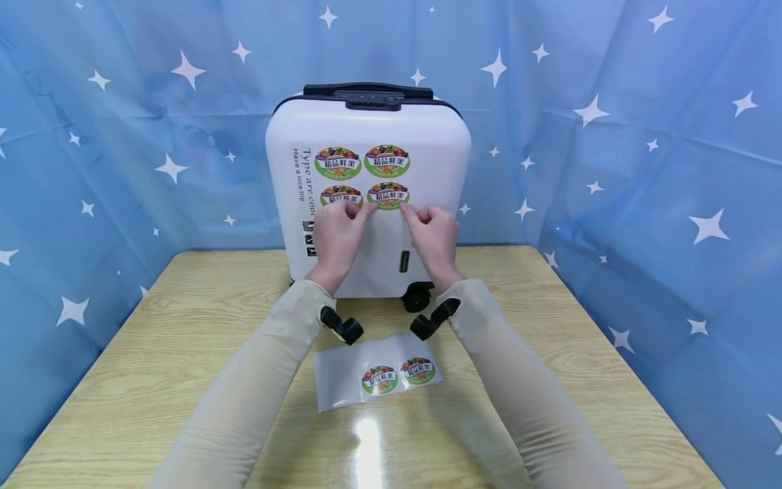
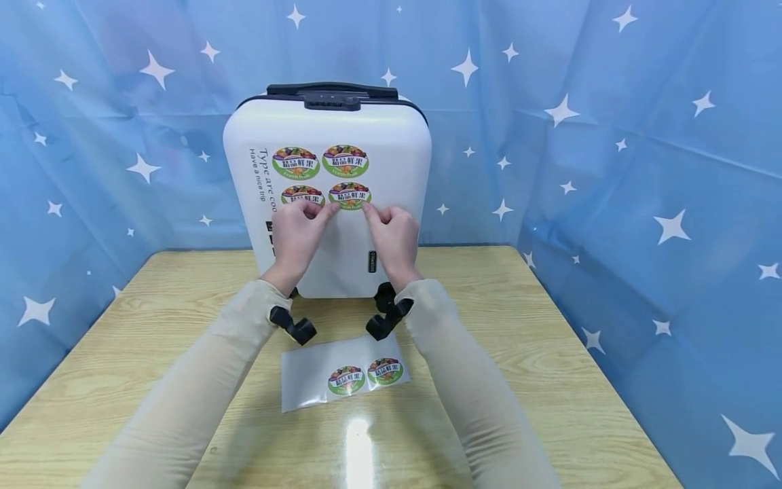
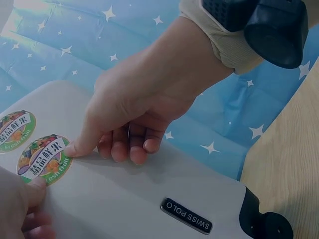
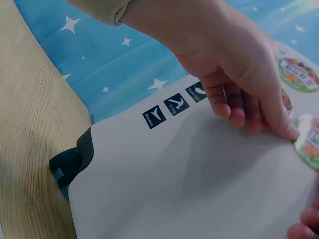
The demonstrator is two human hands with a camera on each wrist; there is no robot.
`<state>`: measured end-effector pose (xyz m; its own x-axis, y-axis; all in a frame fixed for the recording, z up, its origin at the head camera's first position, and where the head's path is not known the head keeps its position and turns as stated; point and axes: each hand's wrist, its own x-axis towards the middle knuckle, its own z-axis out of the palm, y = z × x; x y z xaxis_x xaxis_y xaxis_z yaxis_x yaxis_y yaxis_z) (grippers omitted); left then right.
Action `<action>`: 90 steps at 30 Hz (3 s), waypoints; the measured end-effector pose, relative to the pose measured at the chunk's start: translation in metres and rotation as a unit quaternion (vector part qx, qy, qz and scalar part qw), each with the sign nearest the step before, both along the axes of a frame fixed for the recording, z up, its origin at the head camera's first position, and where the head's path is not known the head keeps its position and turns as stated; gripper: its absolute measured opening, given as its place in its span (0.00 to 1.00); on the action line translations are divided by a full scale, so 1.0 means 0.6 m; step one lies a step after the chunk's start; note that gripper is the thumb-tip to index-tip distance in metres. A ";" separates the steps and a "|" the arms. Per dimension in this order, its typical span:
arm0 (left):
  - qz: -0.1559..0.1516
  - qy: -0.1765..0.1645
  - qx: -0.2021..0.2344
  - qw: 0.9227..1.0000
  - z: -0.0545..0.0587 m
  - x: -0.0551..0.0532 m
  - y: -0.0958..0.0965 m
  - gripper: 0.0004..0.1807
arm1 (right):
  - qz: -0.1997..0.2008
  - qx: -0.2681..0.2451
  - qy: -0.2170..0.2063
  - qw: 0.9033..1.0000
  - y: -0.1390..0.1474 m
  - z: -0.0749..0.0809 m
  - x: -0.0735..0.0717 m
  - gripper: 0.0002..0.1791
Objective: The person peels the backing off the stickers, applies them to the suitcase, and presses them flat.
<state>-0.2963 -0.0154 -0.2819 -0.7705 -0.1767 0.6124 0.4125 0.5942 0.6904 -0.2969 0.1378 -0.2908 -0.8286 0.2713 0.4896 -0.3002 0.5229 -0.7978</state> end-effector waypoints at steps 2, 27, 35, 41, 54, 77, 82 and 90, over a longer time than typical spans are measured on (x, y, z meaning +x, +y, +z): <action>-0.001 0.000 0.001 1.000 -0.001 0.001 0.000 0.18 | 0.001 -0.006 -0.009 1.000 0.000 -0.001 0.001 0.25; 0.002 -0.013 0.009 1.000 0.013 -0.001 -0.002 0.24 | 0.010 -0.023 -0.032 0.999 -0.004 0.015 0.005 0.33; -0.004 -0.020 0.016 1.000 0.008 0.002 0.003 0.23 | 0.008 -0.030 -0.031 0.999 0.005 0.011 0.009 0.33; -0.006 -0.034 0.022 0.999 0.002 0.007 0.005 0.23 | 0.000 -0.028 -0.040 0.999 0.010 0.006 0.012 0.30; -0.023 -0.057 0.020 0.998 -0.009 0.018 -0.003 0.23 | 0.022 -0.019 -0.046 0.999 0.007 -0.003 0.026 0.27; -0.095 -0.075 0.015 0.993 -0.028 0.055 0.002 0.16 | 0.081 0.008 -0.039 0.996 0.027 -0.024 0.070 0.22; -0.109 -0.077 0.017 0.991 -0.036 0.064 0.001 0.15 | 0.088 0.009 -0.043 0.995 0.029 -0.031 0.080 0.22; -0.128 -0.077 0.011 0.989 -0.048 0.081 0.002 0.14 | 0.095 0.021 -0.049 0.994 0.034 -0.047 0.095 0.20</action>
